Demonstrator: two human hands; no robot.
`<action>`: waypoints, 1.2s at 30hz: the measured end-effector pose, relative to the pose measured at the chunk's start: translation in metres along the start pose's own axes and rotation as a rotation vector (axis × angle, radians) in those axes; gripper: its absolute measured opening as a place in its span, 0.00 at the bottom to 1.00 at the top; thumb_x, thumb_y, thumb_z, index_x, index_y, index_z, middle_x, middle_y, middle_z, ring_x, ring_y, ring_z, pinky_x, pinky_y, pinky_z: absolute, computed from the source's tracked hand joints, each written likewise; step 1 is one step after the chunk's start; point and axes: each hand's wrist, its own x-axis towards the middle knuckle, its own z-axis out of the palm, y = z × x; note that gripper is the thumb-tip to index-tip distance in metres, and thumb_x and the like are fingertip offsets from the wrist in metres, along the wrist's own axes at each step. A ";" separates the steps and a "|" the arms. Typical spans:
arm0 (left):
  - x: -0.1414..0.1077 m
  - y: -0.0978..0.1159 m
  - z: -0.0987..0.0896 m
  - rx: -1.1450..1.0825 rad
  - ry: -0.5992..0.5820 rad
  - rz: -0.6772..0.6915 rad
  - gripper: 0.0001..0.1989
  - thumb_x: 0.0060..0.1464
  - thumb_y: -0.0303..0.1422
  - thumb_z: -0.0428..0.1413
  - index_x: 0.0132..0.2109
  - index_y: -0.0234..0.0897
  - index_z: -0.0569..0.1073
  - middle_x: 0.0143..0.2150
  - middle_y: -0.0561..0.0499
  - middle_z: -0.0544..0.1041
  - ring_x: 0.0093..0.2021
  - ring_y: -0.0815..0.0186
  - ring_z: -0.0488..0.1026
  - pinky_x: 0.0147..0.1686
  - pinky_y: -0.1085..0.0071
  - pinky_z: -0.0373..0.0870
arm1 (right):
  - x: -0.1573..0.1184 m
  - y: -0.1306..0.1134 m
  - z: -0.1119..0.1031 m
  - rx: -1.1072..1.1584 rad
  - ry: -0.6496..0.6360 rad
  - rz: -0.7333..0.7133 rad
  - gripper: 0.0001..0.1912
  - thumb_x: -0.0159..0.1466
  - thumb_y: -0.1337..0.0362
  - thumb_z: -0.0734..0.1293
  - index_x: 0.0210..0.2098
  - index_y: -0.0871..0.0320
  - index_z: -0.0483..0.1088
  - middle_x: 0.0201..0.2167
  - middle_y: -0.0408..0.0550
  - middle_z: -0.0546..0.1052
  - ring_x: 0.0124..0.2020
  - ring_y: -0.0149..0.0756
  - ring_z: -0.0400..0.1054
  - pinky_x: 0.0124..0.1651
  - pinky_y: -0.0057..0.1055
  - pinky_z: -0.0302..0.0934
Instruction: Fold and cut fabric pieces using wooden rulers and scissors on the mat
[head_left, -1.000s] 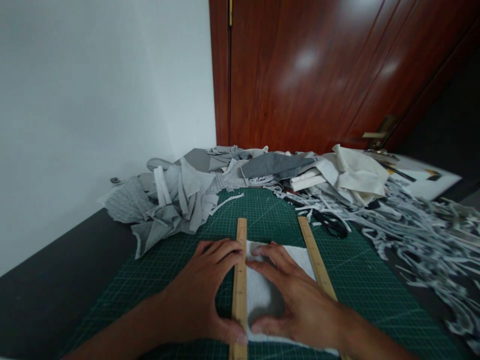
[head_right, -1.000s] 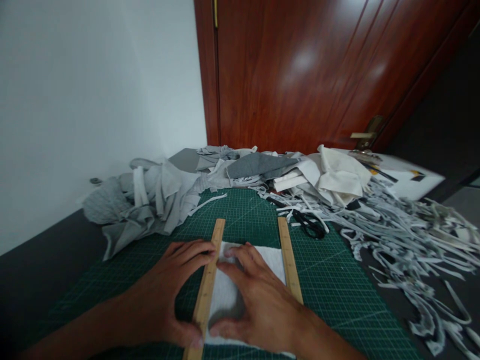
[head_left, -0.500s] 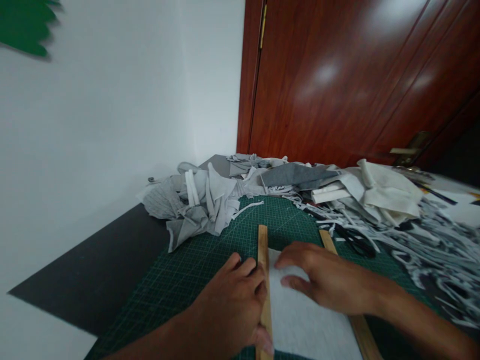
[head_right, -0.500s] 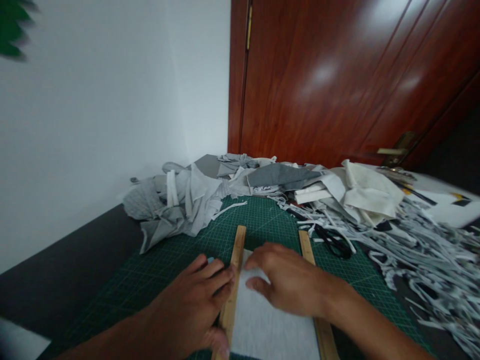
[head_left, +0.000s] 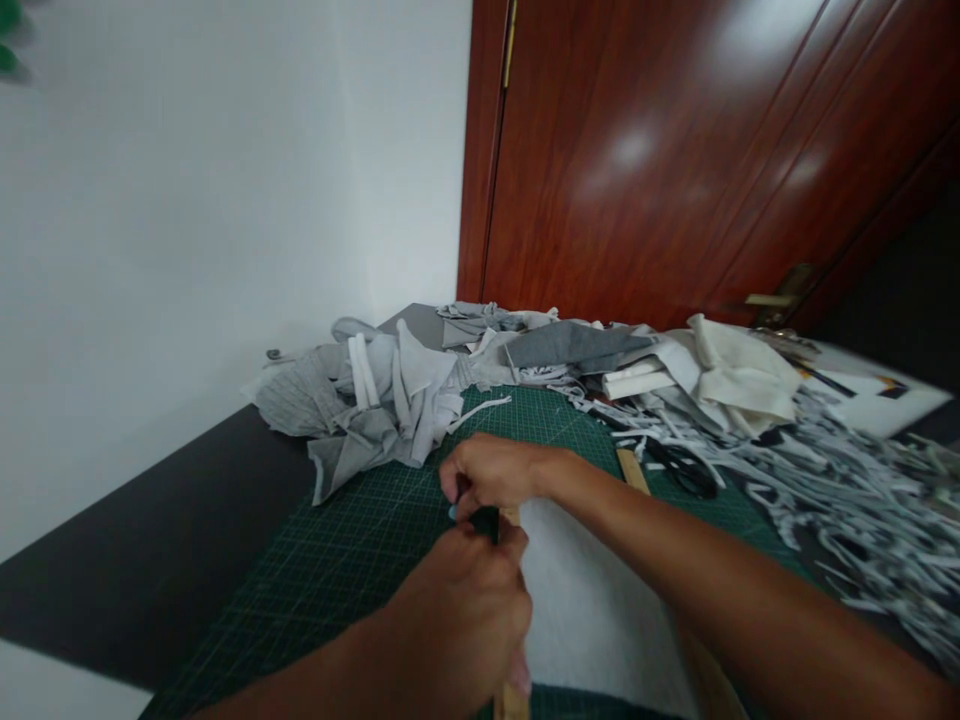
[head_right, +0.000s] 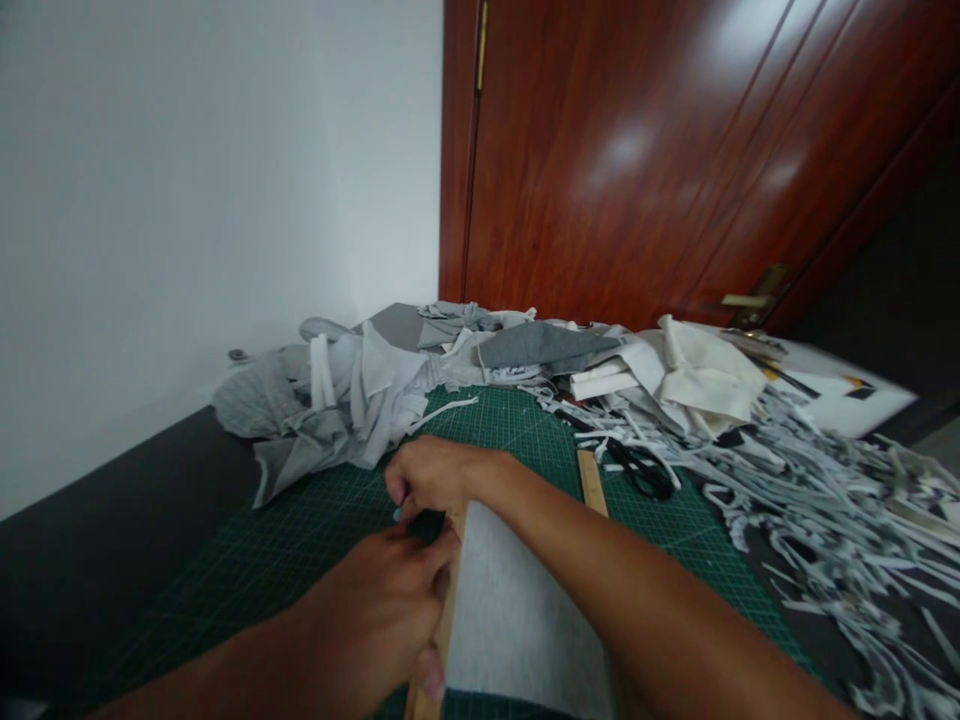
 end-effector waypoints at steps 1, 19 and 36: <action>-0.001 -0.001 -0.006 -0.020 -0.018 -0.018 0.26 0.54 0.55 0.68 0.34 0.31 0.84 0.42 0.37 0.81 0.35 0.51 0.77 0.38 0.54 0.77 | -0.001 0.001 0.001 0.014 0.007 -0.005 0.10 0.57 0.74 0.80 0.27 0.58 0.78 0.25 0.37 0.74 0.28 0.31 0.69 0.34 0.27 0.60; -0.022 -0.006 -0.022 -0.430 -0.035 -0.186 0.36 0.41 0.48 0.76 0.55 0.40 0.78 0.56 0.45 0.77 0.54 0.46 0.77 0.57 0.49 0.73 | -0.143 -0.007 0.045 0.156 0.387 -0.269 0.11 0.73 0.71 0.67 0.38 0.56 0.81 0.36 0.47 0.82 0.39 0.35 0.77 0.42 0.31 0.70; -0.022 -0.007 -0.025 -0.494 -0.114 -0.238 0.35 0.41 0.46 0.76 0.55 0.38 0.78 0.63 0.44 0.74 0.58 0.45 0.75 0.61 0.45 0.72 | -0.136 -0.014 0.074 0.069 0.323 -0.528 0.15 0.75 0.73 0.61 0.41 0.54 0.78 0.36 0.45 0.83 0.45 0.38 0.75 0.59 0.37 0.67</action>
